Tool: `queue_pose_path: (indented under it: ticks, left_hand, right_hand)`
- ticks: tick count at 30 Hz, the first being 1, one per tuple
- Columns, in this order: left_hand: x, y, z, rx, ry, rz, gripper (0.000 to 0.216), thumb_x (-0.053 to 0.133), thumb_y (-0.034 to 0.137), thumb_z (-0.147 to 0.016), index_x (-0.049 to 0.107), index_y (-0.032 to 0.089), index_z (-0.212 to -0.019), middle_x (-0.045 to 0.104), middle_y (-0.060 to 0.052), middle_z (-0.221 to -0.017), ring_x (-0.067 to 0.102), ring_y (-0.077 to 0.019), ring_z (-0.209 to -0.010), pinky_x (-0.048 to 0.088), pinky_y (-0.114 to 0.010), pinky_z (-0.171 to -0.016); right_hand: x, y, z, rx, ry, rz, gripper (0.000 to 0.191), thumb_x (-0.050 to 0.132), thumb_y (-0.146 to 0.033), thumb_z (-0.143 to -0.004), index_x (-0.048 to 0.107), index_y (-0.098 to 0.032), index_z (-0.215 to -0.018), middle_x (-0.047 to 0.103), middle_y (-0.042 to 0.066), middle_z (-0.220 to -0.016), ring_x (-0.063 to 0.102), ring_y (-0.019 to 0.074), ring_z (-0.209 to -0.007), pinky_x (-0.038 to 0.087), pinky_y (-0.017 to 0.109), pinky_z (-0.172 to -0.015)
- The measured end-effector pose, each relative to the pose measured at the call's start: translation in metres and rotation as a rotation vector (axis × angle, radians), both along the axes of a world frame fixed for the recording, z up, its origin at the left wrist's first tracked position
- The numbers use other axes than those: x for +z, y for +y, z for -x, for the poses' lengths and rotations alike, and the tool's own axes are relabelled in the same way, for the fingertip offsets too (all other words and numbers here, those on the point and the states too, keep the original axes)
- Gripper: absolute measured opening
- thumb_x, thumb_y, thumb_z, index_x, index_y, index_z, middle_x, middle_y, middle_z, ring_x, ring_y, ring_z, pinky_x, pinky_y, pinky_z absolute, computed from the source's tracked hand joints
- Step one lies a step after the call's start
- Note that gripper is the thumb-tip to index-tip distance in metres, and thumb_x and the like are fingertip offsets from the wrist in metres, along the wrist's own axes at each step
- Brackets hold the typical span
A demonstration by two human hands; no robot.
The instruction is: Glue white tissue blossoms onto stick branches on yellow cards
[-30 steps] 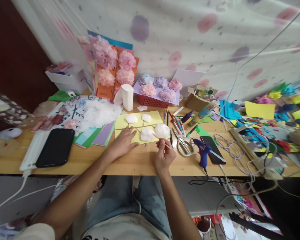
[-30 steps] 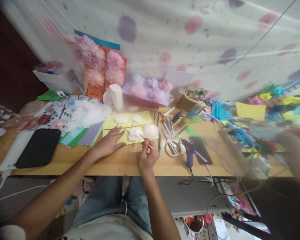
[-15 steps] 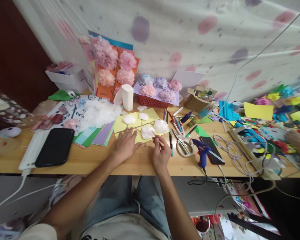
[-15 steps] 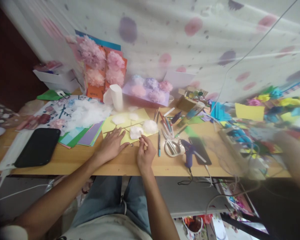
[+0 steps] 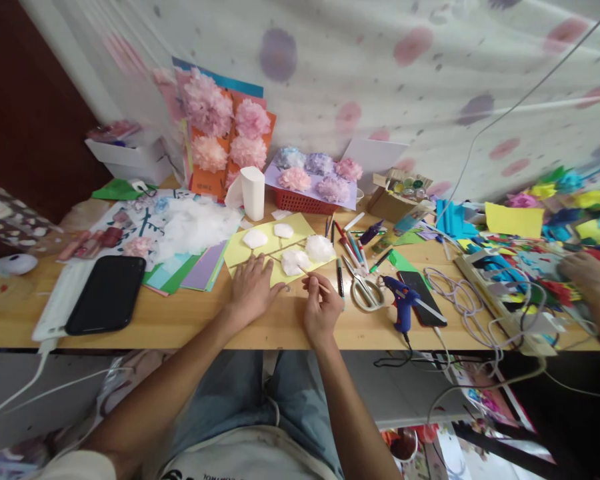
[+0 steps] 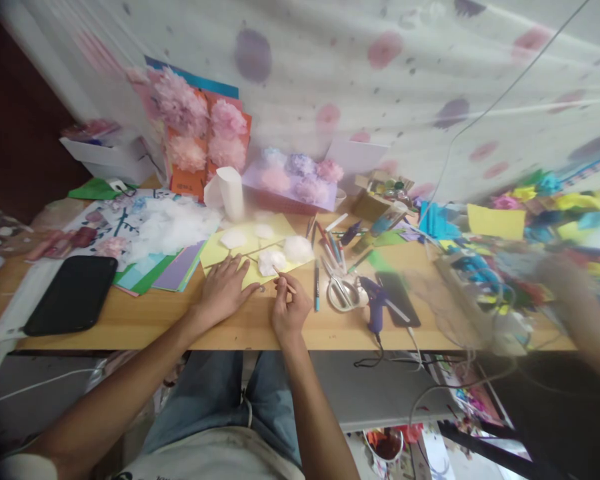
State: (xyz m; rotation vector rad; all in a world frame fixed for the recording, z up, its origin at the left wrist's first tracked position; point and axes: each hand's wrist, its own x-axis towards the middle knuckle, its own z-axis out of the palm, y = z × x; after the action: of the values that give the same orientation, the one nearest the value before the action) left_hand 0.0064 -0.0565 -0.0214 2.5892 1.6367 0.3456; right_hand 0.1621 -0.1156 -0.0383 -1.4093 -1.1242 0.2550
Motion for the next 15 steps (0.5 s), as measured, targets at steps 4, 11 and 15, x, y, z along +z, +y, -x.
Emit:
queue_pose_path:
  ticks: [4, 11, 15]
  left_hand:
    - [-0.0021, 0.0, 0.0007, -0.011, -0.019, 0.007, 0.059, 0.051, 0.051, -0.097, 0.053, 0.012, -0.141, 0.048, -0.023, -0.153, 0.038, -0.0419, -0.145, 0.036, -0.058, -0.113]
    - [-0.0018, -0.0001, 0.0006, -0.008, -0.032, 0.007, 0.058, 0.053, 0.051, -0.096, 0.053, 0.015, -0.14, 0.049, -0.022, -0.152, 0.039, -0.0415, -0.144, 0.036, -0.056, -0.113]
    - [0.0047, 0.0001, -0.0002, -0.005, -0.013, 0.034, 0.058, 0.053, 0.051, -0.096, 0.054, 0.011, -0.139, 0.048, -0.024, -0.152, 0.04, -0.0426, -0.144, 0.038, -0.057, -0.112]
  right_hand:
    - [0.0008, 0.0019, 0.0008, 0.023, 0.059, 0.032, 0.034, 0.054, -0.042, -0.099, 0.073, -0.015, -0.102, 0.076, 0.008, -0.084, 0.072, 0.0191, -0.072, 0.056, 0.031, -0.068]
    - [-0.0026, 0.0006, 0.0006, 0.029, 0.034, -0.007, 0.029, 0.054, -0.038, -0.099, 0.073, -0.016, -0.101, 0.076, 0.008, -0.085, 0.072, 0.0195, -0.075, 0.057, 0.032, -0.072]
    - [0.0026, -0.0042, -0.0001, 0.027, -0.036, -0.034, 0.027, 0.054, -0.035, -0.099, 0.073, -0.017, -0.1, 0.076, 0.007, -0.085, 0.072, 0.0195, -0.076, 0.057, 0.032, -0.072]
